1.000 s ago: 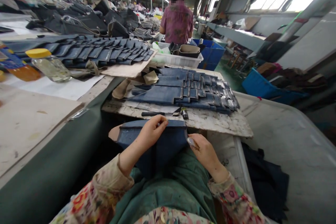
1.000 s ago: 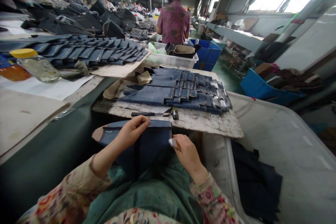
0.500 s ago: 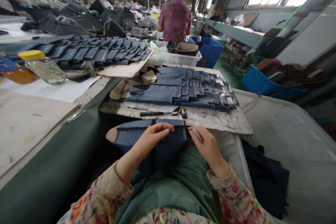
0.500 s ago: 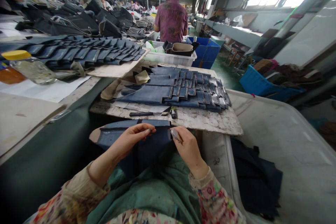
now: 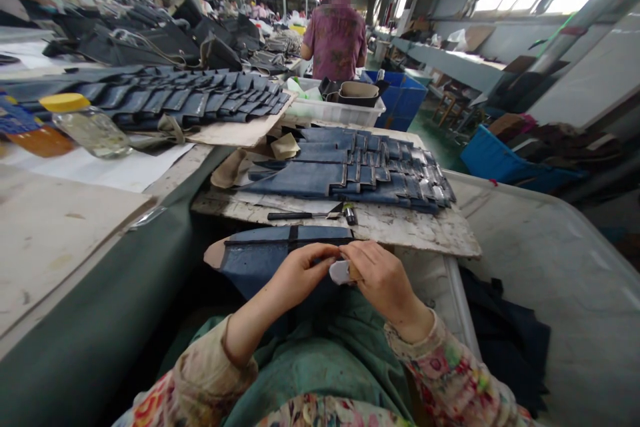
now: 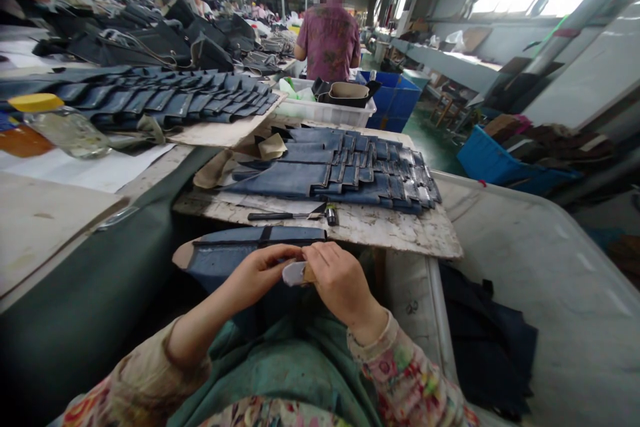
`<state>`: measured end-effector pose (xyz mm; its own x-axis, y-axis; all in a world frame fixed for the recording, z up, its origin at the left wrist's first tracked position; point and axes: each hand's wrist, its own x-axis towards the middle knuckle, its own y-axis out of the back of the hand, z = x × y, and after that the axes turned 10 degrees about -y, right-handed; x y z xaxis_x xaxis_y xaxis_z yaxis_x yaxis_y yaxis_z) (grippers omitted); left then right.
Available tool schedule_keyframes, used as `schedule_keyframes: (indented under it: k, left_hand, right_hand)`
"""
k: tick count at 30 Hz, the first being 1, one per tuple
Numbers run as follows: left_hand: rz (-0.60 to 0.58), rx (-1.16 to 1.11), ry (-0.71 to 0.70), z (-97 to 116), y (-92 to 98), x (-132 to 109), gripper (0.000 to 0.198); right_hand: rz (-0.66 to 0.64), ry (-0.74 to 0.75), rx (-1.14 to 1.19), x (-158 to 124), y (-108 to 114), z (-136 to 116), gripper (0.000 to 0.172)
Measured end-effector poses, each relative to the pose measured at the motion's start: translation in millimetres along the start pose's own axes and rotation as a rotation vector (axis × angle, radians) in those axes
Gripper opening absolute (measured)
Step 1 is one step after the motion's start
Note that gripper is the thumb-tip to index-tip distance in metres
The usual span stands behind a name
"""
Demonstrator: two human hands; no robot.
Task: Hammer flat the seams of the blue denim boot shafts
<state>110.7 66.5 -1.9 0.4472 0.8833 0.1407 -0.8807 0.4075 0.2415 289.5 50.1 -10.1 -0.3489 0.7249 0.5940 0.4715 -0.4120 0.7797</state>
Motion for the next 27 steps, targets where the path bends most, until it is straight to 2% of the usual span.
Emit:
schedule_keyframes:
  k: [5, 9, 12, 16, 19, 22, 24, 27]
  left_hand:
    - [-0.062, -0.151, 0.065, 6, -4.3, -1, 0.03]
    - [-0.067, -0.27, 0.202, 8, -4.6, -5, 0.039]
    - [-0.057, -0.332, 0.284, 9, -2.8, -9, 0.046]
    - [-0.048, -0.306, 0.306, 7, -1.5, -10, 0.045]
    - [-0.042, -0.122, 0.176, 0, -2.9, -7, 0.036]
    - [0.014, 0.229, -0.073, -8, -5.8, -3, 0.028]
    - [0.034, 0.495, -0.205, -13, -8.2, 0, 0.029]
    - [0.027, 0.841, -0.311, -20, -12.1, 5, 0.034]
  right_hand:
    - [0.004, 0.051, -0.079, 2, 2, 2, 0.022]
    - [0.008, 0.054, 0.01, 3, 2, 7, 0.019]
    - [0.043, -0.089, 0.144, 1, 6, 17, 0.014]
    - [0.214, -0.448, 0.298, -1, 25, 41, 0.011]
    - [0.326, -0.651, 0.377, -2, 43, 56, 0.018]
    - [0.33, -0.707, 0.339, -7, 47, 62, 0.02]
    - [0.238, -0.692, 0.3, -14, 38, 60, 0.021]
    - [0.025, -0.651, 0.326, -30, 12, 55, 0.023]
